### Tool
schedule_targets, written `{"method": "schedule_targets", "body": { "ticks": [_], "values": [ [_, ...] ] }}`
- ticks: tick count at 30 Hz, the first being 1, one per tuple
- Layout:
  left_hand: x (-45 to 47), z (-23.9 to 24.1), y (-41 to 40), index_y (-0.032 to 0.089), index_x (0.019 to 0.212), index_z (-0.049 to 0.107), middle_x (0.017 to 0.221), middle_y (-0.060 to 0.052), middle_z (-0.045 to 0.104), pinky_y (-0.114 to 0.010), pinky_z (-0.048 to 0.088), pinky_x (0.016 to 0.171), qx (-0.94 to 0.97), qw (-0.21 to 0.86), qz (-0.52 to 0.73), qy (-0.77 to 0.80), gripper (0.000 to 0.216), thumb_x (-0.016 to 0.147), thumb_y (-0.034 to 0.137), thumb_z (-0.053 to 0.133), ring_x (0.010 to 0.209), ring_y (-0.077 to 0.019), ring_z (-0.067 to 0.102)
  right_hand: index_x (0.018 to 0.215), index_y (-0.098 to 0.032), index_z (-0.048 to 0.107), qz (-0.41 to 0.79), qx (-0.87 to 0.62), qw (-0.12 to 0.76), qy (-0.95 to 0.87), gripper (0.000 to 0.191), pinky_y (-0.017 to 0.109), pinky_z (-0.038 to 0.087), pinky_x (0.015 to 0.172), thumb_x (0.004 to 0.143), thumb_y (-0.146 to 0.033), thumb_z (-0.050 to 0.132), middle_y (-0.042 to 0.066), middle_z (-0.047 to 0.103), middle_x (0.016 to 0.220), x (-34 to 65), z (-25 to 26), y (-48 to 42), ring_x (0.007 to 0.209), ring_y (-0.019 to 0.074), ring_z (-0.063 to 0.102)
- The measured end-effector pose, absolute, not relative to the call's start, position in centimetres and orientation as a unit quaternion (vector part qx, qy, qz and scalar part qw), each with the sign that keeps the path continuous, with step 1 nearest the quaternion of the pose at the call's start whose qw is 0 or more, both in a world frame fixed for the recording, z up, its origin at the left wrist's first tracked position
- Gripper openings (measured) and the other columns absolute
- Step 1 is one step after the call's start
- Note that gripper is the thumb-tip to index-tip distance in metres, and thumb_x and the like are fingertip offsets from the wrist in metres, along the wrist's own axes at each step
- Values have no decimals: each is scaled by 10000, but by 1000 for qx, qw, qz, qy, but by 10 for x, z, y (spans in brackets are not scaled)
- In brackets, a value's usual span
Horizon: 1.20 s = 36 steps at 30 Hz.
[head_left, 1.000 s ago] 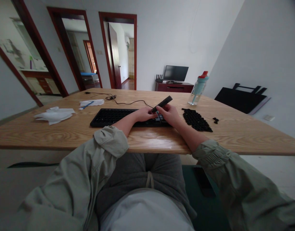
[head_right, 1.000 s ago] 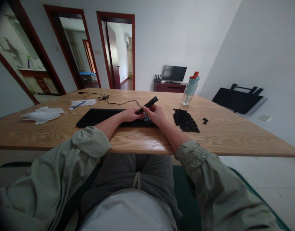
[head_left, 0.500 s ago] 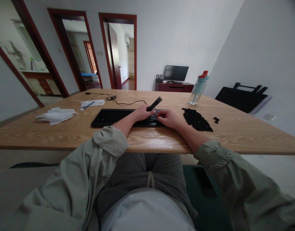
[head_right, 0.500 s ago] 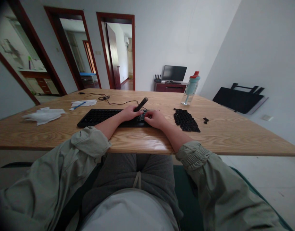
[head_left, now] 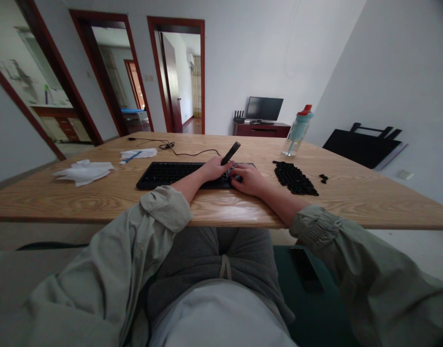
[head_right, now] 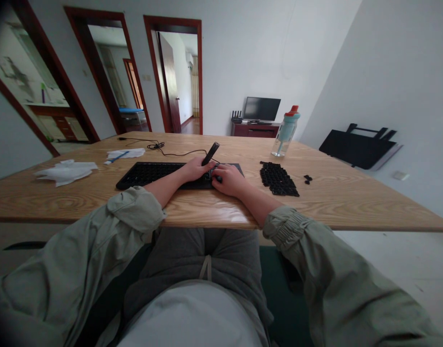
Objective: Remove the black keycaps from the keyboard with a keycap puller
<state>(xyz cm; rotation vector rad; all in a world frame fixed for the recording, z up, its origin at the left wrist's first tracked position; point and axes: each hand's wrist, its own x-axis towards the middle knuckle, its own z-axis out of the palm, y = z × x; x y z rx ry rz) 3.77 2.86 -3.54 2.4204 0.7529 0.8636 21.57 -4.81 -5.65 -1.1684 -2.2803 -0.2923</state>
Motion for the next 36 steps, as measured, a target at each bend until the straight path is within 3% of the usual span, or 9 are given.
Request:
{"method": "schedule_targets", "body": {
  "ticks": [11,16,21,25,29,32,36],
  "values": [
    [37,-33,23,152,693,578,641,-18,588,-262,446,633,859,287,345,246,503,811,640,545,664,-155,529,961,-181,761,-137,-403,298,-854,231,342,479,890,817,-191,581,92,718,980,218,-62,-42,909,224,641],
    [37,-37,25,187,650,465,558,21,453,-253,348,524,791,324,425,298,511,858,655,467,531,-113,403,1059,-180,731,-141,-415,284,-853,273,345,467,855,853,-212,556,97,702,949,216,-60,-45,880,224,628],
    [36,-36,22,189,638,453,547,31,426,-250,316,517,800,320,425,277,488,870,618,482,522,-105,377,988,-176,719,-130,-416,281,-855,222,341,454,861,861,-214,541,95,696,924,213,-58,-45,887,222,622],
    [26,-30,25,181,650,497,541,32,462,-242,334,515,769,327,457,306,400,815,524,622,526,-107,414,1165,-166,640,-98,-443,332,-827,381,334,461,856,789,-184,579,88,697,984,209,-54,-51,893,217,626],
    [20,-28,34,179,659,507,557,33,471,-228,353,498,728,380,490,291,377,845,492,602,501,-93,430,1300,-186,527,-43,-468,385,-794,544,302,472,792,760,-194,595,47,686,951,206,-48,-59,833,185,622],
    [21,-28,40,168,686,544,578,24,502,-215,366,486,680,421,522,297,381,856,504,596,491,-82,451,1223,-197,574,-32,-470,392,-790,480,298,471,749,743,-195,606,38,682,925,207,-46,-61,793,176,610],
    [22,-20,37,141,726,600,700,-35,630,-204,437,551,614,469,563,293,411,831,536,635,590,-92,572,933,-191,668,-57,-481,450,-750,193,300,470,701,756,-223,596,40,680,837,217,-38,-59,714,163,582]
  ]
}}
